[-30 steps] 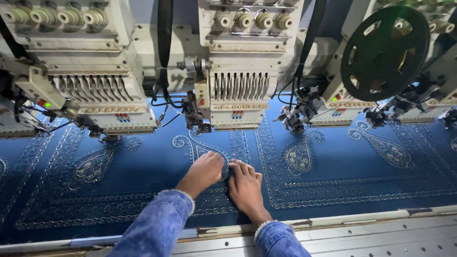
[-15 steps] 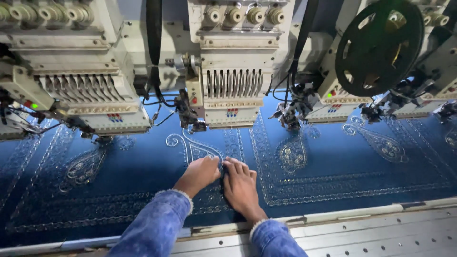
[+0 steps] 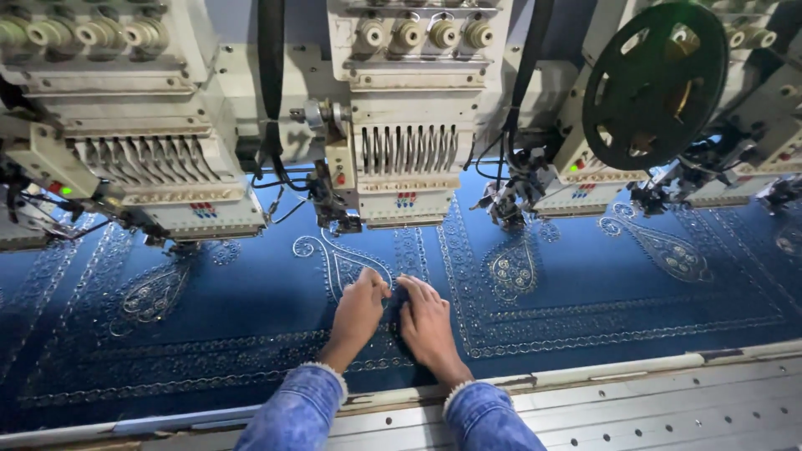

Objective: The person operates a large multi-head embroidery machine by smoothing the blue fabric, checking thread alignment on the spools, and pressing buttons on the control panels.

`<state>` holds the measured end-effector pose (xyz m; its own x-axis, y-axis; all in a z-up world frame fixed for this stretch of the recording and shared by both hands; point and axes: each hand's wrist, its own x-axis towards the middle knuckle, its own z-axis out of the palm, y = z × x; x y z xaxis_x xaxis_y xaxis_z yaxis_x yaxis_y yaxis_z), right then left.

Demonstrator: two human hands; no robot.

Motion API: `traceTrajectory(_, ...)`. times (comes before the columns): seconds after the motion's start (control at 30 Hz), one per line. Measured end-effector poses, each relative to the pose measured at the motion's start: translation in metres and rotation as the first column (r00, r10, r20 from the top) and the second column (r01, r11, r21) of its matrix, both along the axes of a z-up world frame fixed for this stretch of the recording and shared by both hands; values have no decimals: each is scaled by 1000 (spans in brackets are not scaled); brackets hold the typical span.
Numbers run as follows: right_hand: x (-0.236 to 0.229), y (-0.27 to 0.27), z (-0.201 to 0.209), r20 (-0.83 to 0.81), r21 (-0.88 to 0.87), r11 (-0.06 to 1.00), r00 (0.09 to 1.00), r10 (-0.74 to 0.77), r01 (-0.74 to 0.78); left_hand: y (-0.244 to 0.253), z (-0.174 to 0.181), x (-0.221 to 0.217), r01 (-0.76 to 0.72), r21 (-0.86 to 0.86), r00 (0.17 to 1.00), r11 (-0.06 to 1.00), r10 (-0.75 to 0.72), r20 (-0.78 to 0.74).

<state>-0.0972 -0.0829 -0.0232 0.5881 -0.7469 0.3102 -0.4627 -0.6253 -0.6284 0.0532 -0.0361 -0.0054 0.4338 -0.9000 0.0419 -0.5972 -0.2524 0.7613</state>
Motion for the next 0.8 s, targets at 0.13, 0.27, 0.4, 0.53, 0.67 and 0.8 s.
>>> traceTrajectory(0.13,0,0,3,-5,13,1000,1000,-3,3,-4,-1,-11,-81,79,990,994,71,121)
traceTrajectory(0.27,3,-6,-7,67,-45,999,998,20,-17,-4,-11,-7,-121,189,986,974,96,140)
traceTrajectory(0.4,-3,-11,-2,102,-46,999,995,16,-12,-3,-25,6,-111,147,971,983,76,227)
traceTrajectory(0.53,-6,1,6,98,6,1000,995,-4,3,21,16,10,-112,13,994,994,112,18)
traceTrajectory(0.67,-5,-2,10,111,15,999,993,32,-33,-4,-23,13,9,-44,944,999,6,329)
traceTrajectory(0.8,-12,1,8,106,-52,997,993,57,-52,-17,-58,-1,-47,98,802,994,-21,596)
